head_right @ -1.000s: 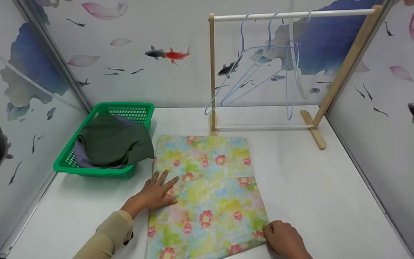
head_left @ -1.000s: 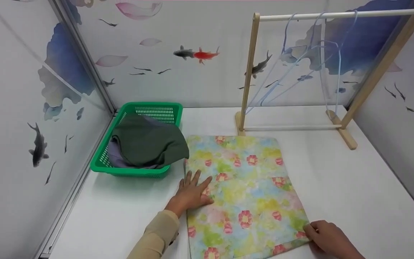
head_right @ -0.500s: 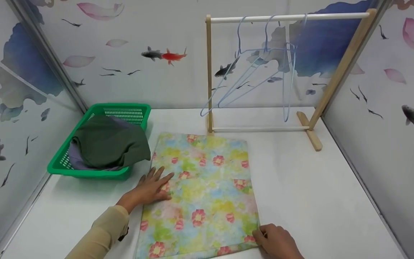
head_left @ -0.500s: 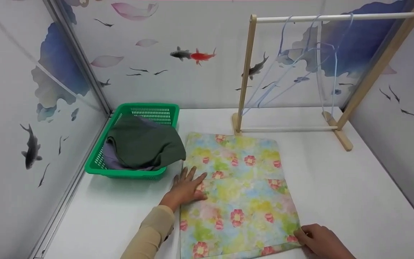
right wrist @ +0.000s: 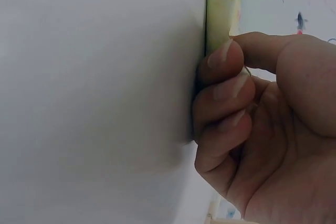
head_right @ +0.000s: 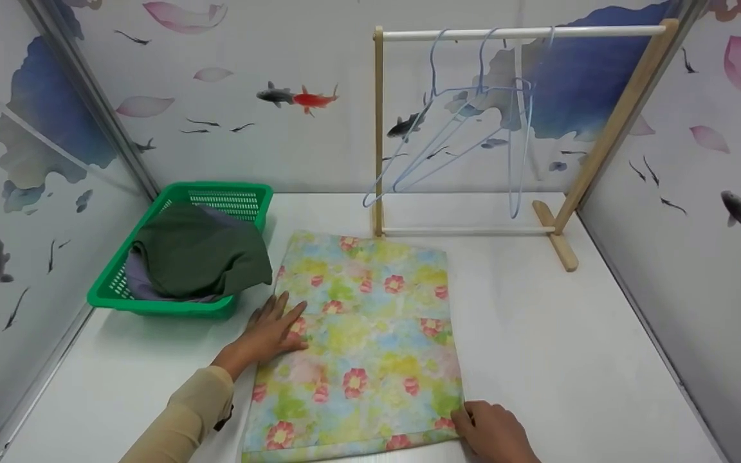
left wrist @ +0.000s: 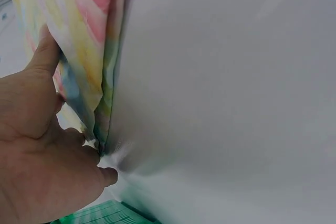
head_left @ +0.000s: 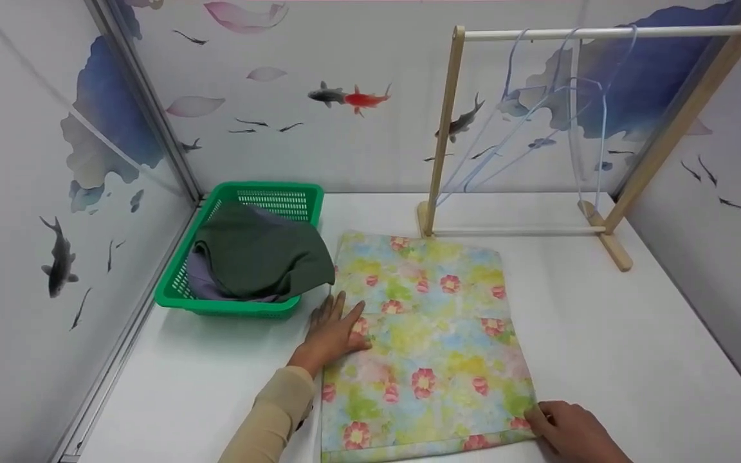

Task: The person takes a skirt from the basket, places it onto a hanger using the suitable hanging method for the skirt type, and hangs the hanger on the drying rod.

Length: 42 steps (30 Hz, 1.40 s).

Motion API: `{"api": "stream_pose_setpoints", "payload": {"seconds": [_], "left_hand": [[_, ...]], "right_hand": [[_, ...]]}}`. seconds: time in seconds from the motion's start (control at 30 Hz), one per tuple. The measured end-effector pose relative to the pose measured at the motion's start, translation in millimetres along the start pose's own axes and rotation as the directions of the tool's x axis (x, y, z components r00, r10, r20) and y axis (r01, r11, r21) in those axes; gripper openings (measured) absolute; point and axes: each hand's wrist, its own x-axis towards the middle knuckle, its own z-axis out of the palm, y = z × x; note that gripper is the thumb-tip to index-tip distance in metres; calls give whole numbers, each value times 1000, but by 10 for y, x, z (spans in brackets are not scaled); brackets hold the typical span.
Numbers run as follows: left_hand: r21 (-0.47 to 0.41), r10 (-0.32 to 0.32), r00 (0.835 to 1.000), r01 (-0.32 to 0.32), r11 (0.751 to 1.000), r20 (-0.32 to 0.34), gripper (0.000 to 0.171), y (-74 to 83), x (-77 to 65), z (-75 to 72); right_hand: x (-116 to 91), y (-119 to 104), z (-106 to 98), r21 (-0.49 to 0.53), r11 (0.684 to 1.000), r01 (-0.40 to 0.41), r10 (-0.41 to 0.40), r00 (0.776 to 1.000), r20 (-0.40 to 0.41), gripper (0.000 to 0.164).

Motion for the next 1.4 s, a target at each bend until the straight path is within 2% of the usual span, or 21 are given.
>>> {"api": "stream_pose_setpoints", "payload": {"seconds": [0.27,0.47,0.63,0.77,0.87,0.93,1.0,1.07,1.27,1.4], "left_hand": [[16,-14,1000,14,1000,11,75,-18,-64,28],[56,16,999,-18,998,34,66,31,-247,62],[44,64,988,-71,997,138,68,176,-445,30],[-18,65,971,-63,998,231,71,255,-516,15],[-42,66,962,-57,998,266,74,258,-540,27],[-36,72,961,-64,997,268,75,245,-548,44],[-18,75,962,-73,997,262,76,225,-552,66],[-10,74,965,-74,997,253,76,202,-554,83],[-24,71,972,-67,997,226,75,173,-567,110],[-30,65,976,-60,998,206,74,169,-598,145]], "right_hand": [[22,-7,58,12,999,-36,36,999,-22,44],[18,-17,150,-18,999,-37,36,997,-74,35],[-15,-44,116,-42,993,-113,110,991,-76,36],[-32,-98,7,-43,987,-158,153,983,-98,44],[-13,-184,-36,-68,993,-100,85,976,-198,41],[6,-243,-35,-103,994,-33,5,965,-263,37],[24,-286,-13,-170,985,35,-84,953,-292,30],[54,-316,17,-215,973,88,-149,947,-285,24],[183,-341,108,-291,941,173,-247,939,-238,17],[231,-330,131,-330,913,242,-334,906,-259,18]]}}
